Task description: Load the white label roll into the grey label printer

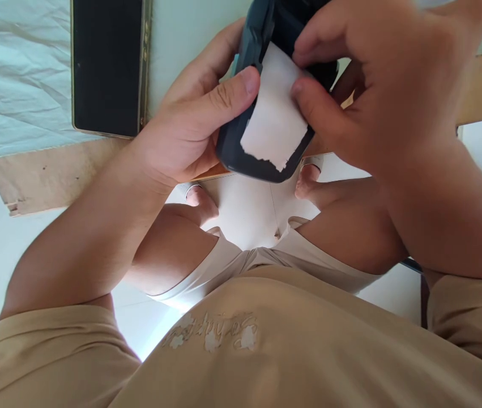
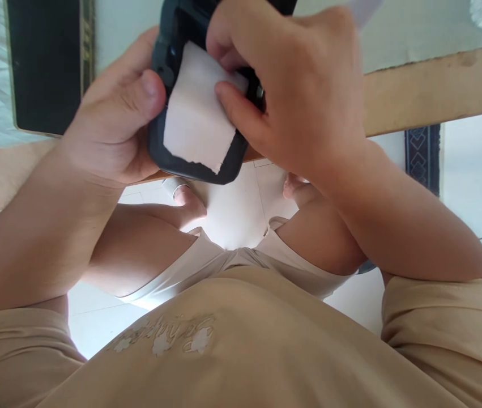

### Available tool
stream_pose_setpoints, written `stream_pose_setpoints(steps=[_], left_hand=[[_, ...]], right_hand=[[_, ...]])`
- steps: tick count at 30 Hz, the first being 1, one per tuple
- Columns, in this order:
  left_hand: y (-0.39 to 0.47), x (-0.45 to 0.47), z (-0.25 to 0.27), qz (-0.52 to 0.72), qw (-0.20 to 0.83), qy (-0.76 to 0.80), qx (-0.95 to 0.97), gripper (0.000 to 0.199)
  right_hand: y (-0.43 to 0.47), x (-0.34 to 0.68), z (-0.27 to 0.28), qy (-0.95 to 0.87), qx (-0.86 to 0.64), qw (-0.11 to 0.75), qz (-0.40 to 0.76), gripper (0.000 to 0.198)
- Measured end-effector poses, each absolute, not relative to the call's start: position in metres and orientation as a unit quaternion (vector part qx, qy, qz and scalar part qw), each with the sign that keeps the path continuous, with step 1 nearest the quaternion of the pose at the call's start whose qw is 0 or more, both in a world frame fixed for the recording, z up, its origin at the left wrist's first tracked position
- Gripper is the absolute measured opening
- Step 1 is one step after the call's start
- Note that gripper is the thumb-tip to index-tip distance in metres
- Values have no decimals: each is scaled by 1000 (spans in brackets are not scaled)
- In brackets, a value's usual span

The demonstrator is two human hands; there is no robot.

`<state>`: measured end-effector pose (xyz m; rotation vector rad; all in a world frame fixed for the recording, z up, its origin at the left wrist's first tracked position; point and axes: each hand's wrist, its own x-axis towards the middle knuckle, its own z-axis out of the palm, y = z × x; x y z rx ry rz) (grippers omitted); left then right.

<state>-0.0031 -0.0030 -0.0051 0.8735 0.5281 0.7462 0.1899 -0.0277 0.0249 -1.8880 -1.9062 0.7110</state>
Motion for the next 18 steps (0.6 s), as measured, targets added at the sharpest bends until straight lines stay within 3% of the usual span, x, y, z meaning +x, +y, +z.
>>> stream_pose_setpoints(steps=[9,15,18], left_hand=[[-3,-5,-2,320,803,266,427,33],[-2,-6,-5,348,810,249,400,25],[0,-3,-9,367,806,256,387,21]], right_hand=[[-29,186,32,-692,-672,124,234,61],[-41,192,35,-677,-666,193,244,73],[-42,198,33,-655,-589,310,358,71]])
